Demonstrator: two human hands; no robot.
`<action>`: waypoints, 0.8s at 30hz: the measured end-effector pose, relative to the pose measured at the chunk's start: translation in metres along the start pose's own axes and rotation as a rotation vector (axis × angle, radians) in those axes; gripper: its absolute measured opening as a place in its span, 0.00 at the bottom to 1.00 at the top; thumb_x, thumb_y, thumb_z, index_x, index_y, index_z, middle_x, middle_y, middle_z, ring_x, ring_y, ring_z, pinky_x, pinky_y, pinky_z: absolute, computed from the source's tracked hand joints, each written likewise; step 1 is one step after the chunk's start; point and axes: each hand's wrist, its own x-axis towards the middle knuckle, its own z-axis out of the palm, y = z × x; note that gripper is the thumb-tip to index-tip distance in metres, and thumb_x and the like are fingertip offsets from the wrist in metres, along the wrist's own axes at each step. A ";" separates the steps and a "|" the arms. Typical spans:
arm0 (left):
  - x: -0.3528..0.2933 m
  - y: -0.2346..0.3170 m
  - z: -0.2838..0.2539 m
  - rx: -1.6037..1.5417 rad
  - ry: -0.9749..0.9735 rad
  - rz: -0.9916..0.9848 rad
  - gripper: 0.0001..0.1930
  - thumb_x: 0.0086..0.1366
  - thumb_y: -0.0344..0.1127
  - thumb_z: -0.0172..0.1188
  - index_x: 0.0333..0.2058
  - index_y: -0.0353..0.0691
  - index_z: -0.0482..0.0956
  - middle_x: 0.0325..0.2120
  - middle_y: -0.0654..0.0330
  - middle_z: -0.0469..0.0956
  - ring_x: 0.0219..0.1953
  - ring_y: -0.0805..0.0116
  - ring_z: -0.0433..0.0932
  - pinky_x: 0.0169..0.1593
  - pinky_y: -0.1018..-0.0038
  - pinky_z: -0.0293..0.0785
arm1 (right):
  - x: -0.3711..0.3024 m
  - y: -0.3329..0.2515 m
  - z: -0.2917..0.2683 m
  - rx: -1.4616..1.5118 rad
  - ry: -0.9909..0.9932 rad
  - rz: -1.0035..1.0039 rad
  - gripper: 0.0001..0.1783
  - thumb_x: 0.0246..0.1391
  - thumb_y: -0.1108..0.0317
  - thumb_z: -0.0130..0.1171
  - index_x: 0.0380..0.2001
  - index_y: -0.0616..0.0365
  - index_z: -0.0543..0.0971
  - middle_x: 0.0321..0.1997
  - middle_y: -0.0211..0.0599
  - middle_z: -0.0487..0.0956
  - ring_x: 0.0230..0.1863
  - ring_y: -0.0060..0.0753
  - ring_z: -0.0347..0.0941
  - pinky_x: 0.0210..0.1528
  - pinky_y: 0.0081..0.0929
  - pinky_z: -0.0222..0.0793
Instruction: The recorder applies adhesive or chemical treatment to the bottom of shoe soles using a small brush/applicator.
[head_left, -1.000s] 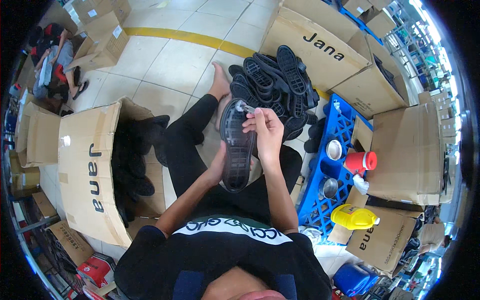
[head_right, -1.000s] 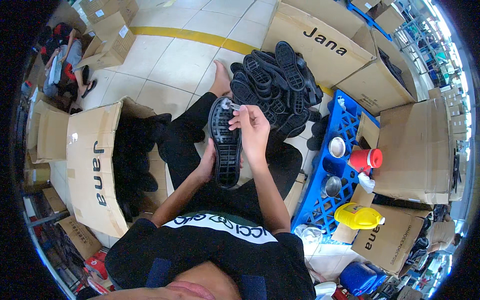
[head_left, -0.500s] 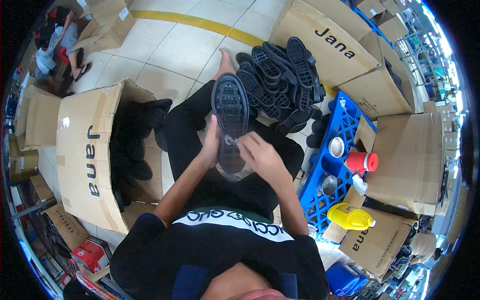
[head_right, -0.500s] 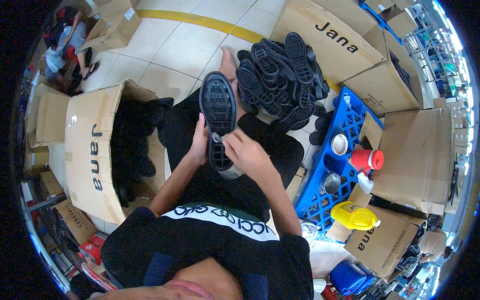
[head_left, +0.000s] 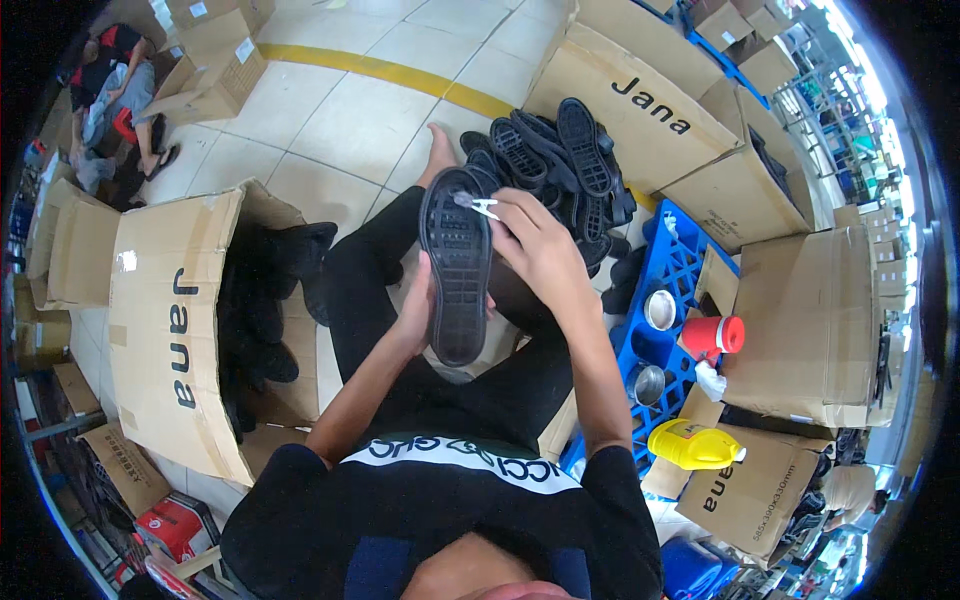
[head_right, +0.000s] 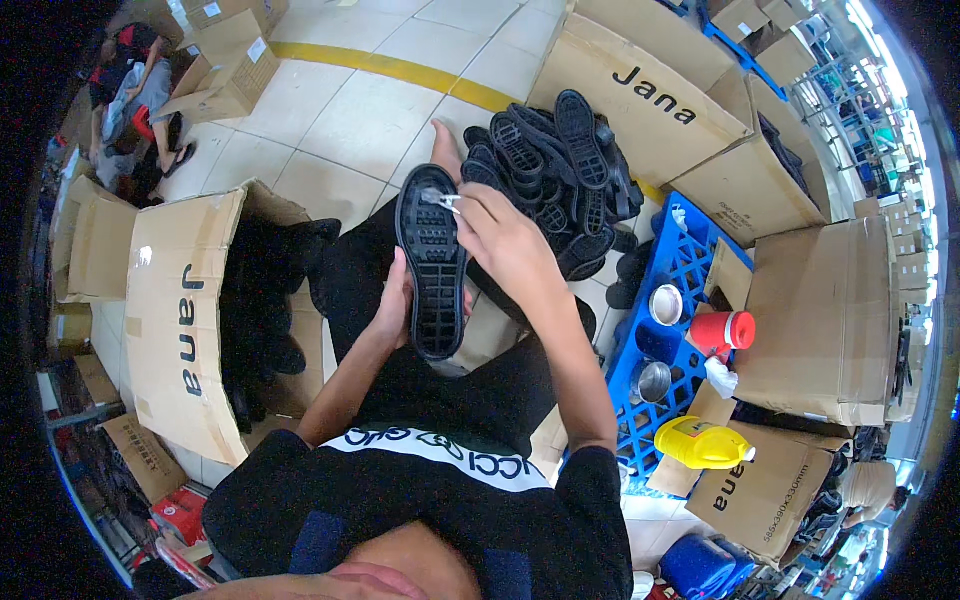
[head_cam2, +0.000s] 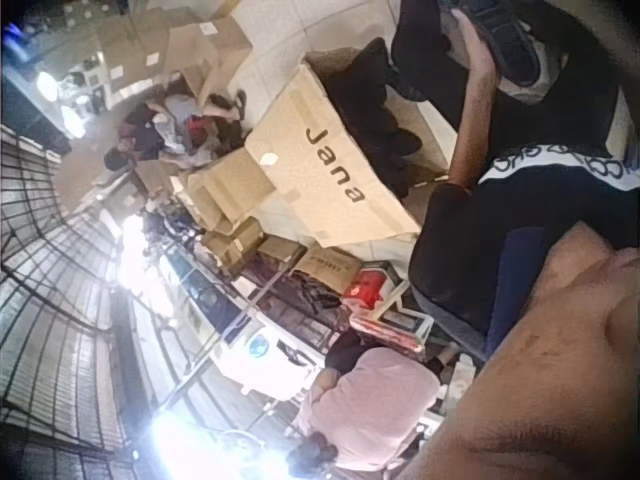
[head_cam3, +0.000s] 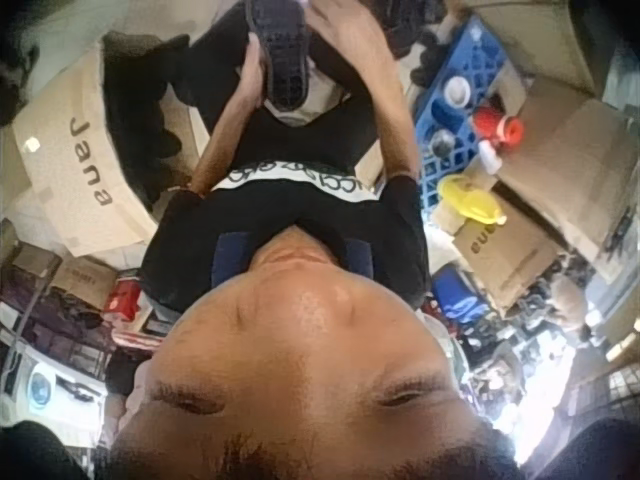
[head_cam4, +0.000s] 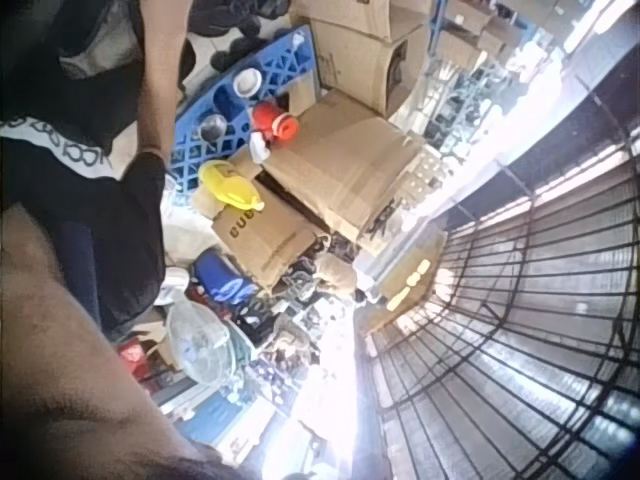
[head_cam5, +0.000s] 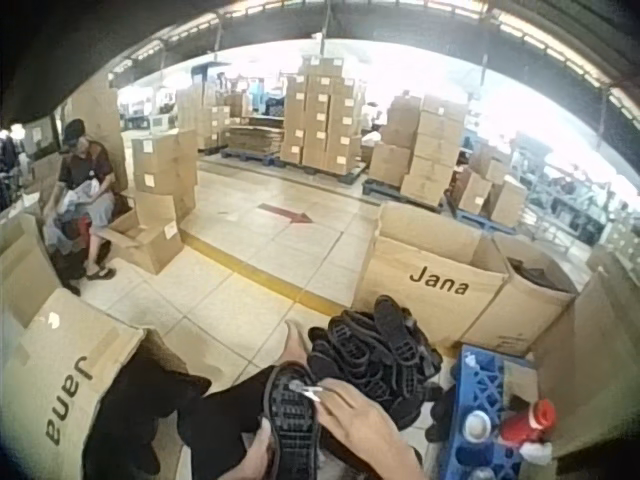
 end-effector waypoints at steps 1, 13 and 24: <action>0.000 -0.001 0.002 0.018 -0.016 0.006 0.45 0.67 0.70 0.17 0.50 0.37 0.72 0.34 0.50 0.80 0.36 0.61 0.81 0.46 0.67 0.77 | 0.010 0.003 -0.002 -0.097 -0.034 -0.123 0.12 0.49 0.77 0.61 0.39 0.63 0.76 0.46 0.44 0.76 0.45 0.46 0.76 0.48 0.33 0.73; 0.002 -0.004 -0.006 0.071 0.040 -0.045 0.45 0.67 0.72 0.18 0.49 0.37 0.73 0.34 0.53 0.81 0.36 0.63 0.82 0.44 0.67 0.79 | -0.005 0.014 0.004 -0.542 -0.185 -0.212 0.09 0.44 0.70 0.62 0.29 0.57 0.72 0.30 0.37 0.71 0.35 0.39 0.73 0.40 0.32 0.70; 0.008 0.008 -0.010 -0.014 0.109 0.045 0.43 0.68 0.70 0.20 0.49 0.36 0.73 0.34 0.51 0.81 0.38 0.62 0.81 0.45 0.65 0.78 | -0.076 -0.026 0.006 -0.412 -0.466 -0.267 0.08 0.43 0.68 0.60 0.27 0.57 0.72 0.26 0.35 0.70 0.30 0.35 0.72 0.34 0.29 0.67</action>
